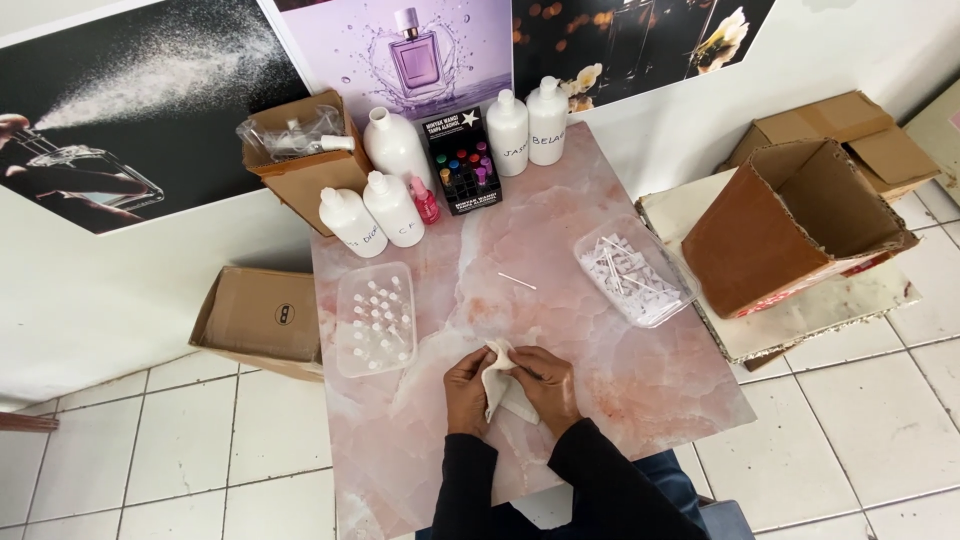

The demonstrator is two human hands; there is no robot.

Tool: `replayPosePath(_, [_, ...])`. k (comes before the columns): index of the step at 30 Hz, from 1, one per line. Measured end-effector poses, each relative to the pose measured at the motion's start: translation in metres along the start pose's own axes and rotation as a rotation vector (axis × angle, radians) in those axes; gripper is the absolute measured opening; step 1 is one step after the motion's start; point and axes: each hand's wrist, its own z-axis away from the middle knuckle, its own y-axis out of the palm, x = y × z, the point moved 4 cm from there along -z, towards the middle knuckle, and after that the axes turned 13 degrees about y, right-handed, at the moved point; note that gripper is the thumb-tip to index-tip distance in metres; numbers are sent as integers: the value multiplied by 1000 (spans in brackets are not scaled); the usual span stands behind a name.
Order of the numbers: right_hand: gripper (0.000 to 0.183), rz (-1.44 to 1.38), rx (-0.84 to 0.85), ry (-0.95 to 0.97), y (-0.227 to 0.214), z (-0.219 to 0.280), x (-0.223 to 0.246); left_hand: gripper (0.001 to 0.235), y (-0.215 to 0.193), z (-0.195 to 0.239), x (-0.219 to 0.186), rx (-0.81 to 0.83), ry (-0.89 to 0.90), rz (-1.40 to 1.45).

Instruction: Assembling perfume samples by inserting scent sticks into small white pouches

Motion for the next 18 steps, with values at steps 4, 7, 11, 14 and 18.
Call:
replayPosePath(4, [16, 54, 9, -47, 3, 0, 6, 22, 6, 5, -17, 138, 49, -55])
replayPosePath(7, [15, -1, 28, 83, 1, -3, 1, 20, 10, 7, -21, 250, 171, -99])
replayPosePath(11, [7, -33, 83, 129, -1, -10, 0, 18, 20, 16, -30, 308, 251, -146])
replayPosePath(14, [6, -30, 98, 164, -5, -11, -11, 17, 24, 23, -29, 311, 300, -162])
replayPosePath(18, [15, -31, 75, 157, -7, -11, -19, 21, 26, 26, -24, 287, 436, -164])
